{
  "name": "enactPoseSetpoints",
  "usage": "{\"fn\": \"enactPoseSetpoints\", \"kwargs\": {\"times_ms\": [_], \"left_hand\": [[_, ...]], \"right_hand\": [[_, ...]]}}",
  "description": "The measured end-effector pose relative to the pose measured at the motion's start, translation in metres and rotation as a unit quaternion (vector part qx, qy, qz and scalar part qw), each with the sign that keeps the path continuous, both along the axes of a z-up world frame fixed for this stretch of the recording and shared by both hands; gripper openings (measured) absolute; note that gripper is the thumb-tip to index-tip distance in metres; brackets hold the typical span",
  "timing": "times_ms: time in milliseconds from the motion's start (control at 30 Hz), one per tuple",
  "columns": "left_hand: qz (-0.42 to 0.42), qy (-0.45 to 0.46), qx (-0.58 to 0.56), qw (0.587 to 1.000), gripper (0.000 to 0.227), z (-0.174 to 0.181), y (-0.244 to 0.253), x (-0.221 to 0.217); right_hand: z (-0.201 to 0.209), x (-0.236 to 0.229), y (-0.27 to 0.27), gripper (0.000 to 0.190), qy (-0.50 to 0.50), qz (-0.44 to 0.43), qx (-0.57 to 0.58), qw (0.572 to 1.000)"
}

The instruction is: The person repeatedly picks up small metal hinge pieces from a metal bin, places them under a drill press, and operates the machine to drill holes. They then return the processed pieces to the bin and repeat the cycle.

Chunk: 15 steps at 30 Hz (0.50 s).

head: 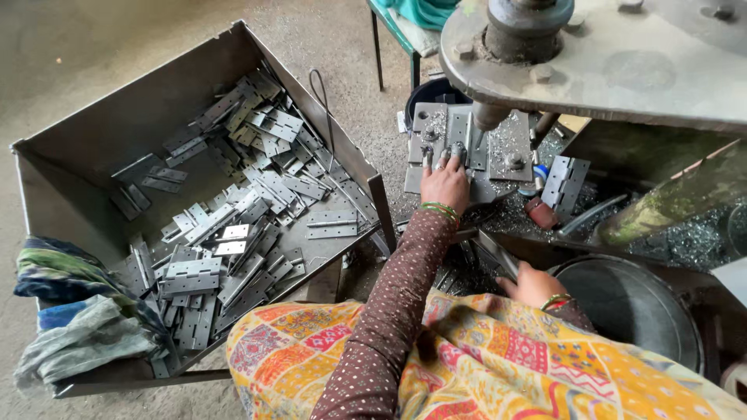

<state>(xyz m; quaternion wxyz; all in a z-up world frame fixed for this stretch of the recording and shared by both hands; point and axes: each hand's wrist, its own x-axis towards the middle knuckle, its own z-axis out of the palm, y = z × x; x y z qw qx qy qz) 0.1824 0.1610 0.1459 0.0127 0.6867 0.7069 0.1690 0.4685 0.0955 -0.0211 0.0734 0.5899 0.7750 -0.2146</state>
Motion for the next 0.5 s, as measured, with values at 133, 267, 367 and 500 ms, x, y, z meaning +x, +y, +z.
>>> {"fn": "enactPoseSetpoints", "kwargs": {"times_ms": [133,267,367,500], "left_hand": [[0.004,0.000,0.037,0.999,0.023,-0.003,-0.003,-0.001],[-0.002,0.009,0.016,1.000,0.022,0.005,-0.001,-0.002],[-0.005,-0.001,-0.031,1.000,0.023,0.007,-0.011,-0.003],[-0.014,0.048,0.038,0.998,0.026,0.017,0.001,-0.008]], "right_hand": [[-0.022,-0.004,-0.028,0.059,0.035,-0.016,0.027,0.999],[-0.057,-0.005,-0.046,0.054,0.130,-0.086,0.012,0.988],[-0.061,-0.001,-0.053,0.059,0.116,-0.069,-0.007,0.991],[-0.019,0.000,-0.014,0.071,0.032,-0.008,-0.014,0.999]]}}
